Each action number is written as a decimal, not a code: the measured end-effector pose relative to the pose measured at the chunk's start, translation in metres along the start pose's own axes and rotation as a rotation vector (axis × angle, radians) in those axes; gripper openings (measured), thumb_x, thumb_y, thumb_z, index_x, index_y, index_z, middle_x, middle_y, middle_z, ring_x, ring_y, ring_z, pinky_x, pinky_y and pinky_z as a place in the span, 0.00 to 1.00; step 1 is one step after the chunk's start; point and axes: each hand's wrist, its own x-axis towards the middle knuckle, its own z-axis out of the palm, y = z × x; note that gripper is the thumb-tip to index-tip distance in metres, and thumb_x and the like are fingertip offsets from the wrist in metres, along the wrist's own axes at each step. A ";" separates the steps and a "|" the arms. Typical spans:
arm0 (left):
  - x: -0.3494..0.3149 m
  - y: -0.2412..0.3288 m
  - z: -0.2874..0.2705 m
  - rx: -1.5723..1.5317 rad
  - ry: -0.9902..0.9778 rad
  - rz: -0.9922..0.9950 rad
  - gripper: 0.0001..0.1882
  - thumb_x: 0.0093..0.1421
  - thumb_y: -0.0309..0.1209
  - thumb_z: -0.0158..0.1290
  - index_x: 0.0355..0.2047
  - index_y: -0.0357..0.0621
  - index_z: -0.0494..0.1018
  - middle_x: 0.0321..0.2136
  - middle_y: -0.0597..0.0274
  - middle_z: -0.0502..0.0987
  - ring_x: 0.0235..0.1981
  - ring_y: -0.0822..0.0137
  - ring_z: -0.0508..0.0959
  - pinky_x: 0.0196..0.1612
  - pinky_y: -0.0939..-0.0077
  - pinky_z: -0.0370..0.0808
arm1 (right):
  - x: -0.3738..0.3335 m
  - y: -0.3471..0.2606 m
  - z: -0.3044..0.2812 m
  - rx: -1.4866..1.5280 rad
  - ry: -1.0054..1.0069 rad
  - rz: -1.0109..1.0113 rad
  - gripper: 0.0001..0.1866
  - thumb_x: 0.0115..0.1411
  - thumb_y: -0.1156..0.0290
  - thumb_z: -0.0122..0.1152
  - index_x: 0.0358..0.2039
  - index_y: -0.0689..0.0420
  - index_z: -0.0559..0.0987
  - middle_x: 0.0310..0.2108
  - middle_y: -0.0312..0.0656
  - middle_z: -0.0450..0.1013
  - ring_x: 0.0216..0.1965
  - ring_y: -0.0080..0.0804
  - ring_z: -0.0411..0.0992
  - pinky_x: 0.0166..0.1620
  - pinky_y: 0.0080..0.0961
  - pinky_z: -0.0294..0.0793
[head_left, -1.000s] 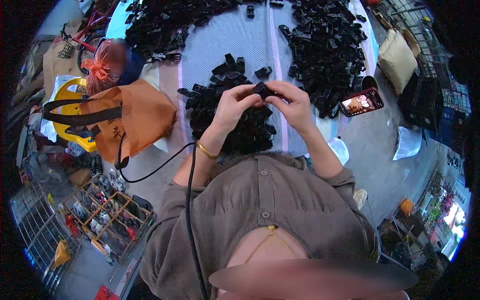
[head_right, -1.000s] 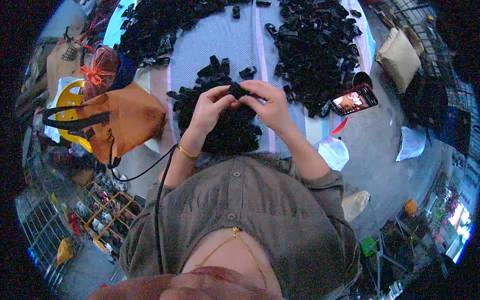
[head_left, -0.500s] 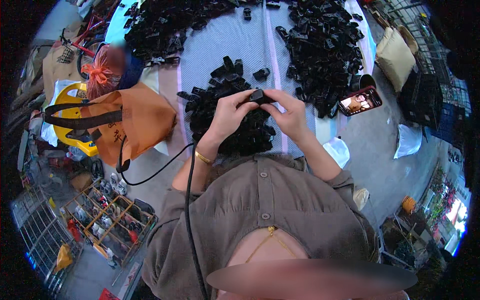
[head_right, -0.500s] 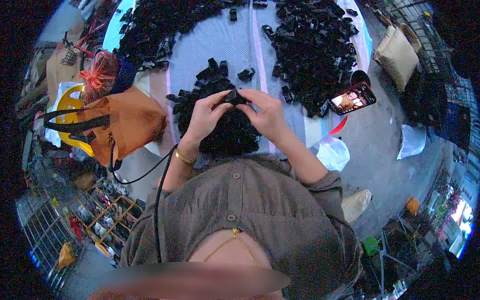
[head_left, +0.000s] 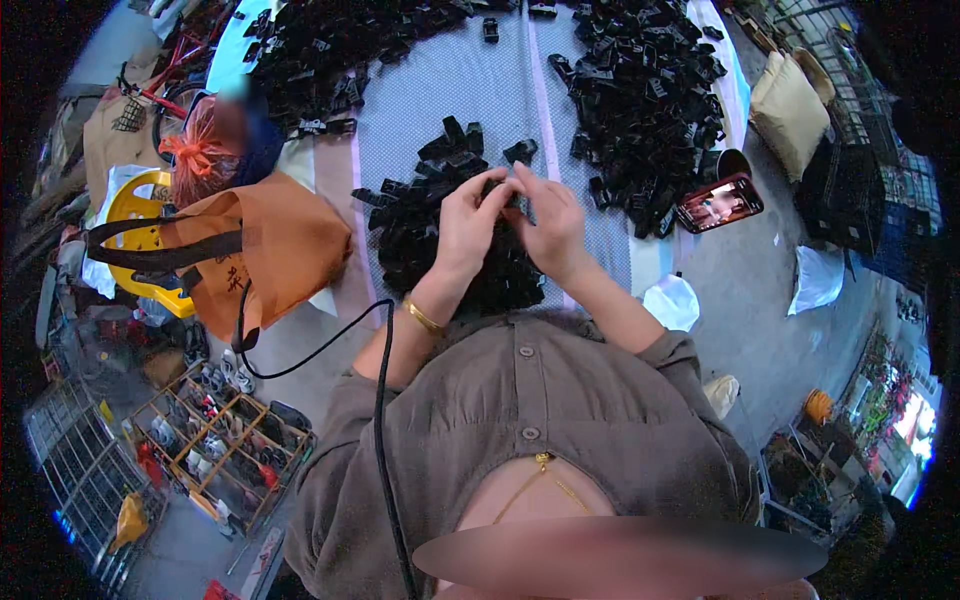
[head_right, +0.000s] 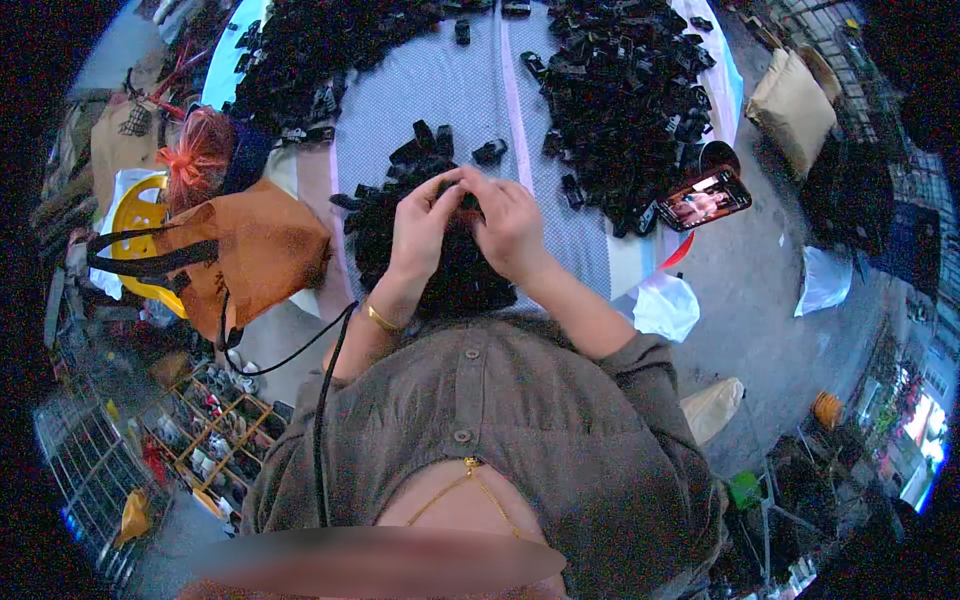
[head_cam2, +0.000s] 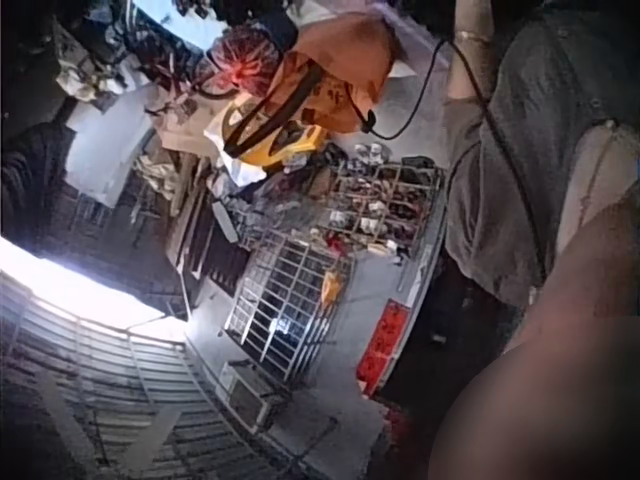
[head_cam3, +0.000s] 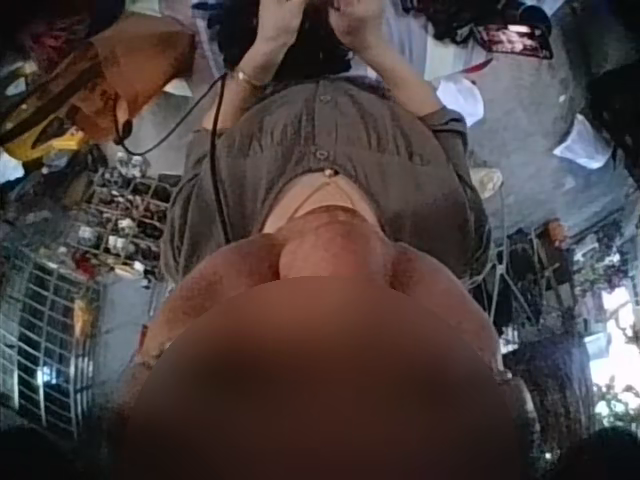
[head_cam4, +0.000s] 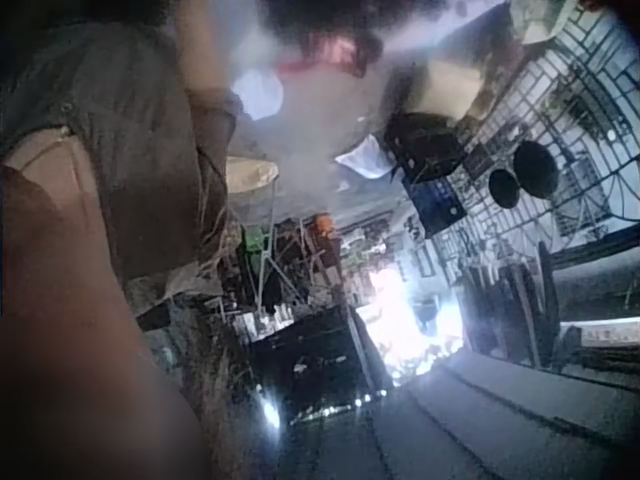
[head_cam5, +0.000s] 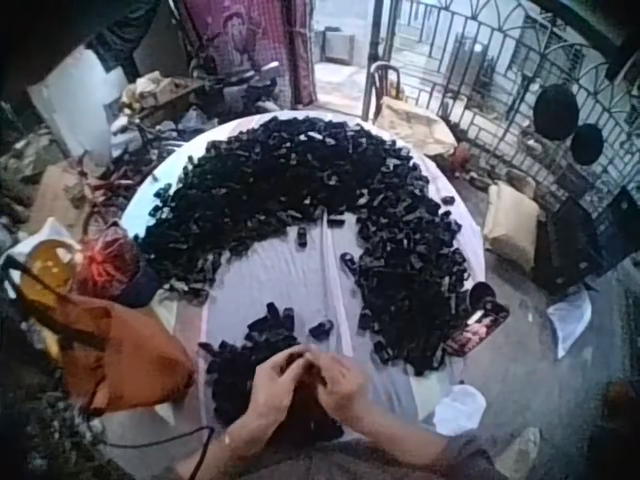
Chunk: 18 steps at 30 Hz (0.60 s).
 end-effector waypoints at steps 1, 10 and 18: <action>0.001 0.003 -0.002 0.000 0.000 0.000 0.13 0.56 0.25 0.50 0.41 0.32 0.70 0.30 0.64 0.75 0.28 0.78 0.73 0.30 0.87 0.70 | 0.003 -0.001 0.000 -0.035 0.029 -0.047 0.24 0.39 0.77 0.64 0.42 0.57 0.73 0.37 0.44 0.73 0.37 0.41 0.72 0.40 0.30 0.71; 0.012 0.023 -0.040 1.011 -0.005 0.190 0.17 0.52 0.32 0.53 0.42 0.41 0.69 0.30 0.48 0.75 0.30 0.57 0.76 0.34 0.68 0.72 | 0.089 0.118 -0.001 -0.418 0.071 -0.009 0.17 0.49 0.65 0.57 0.40 0.59 0.73 0.35 0.43 0.72 0.35 0.43 0.69 0.38 0.34 0.70; 0.024 0.013 -0.028 1.591 -0.219 0.252 0.21 0.46 0.49 0.55 0.32 0.45 0.75 0.33 0.56 0.71 0.39 0.54 0.69 0.37 0.59 0.70 | 0.133 0.183 0.026 -1.049 -0.265 -0.023 0.12 0.48 0.63 0.56 0.33 0.51 0.72 0.28 0.36 0.72 0.37 0.34 0.67 0.38 0.41 0.62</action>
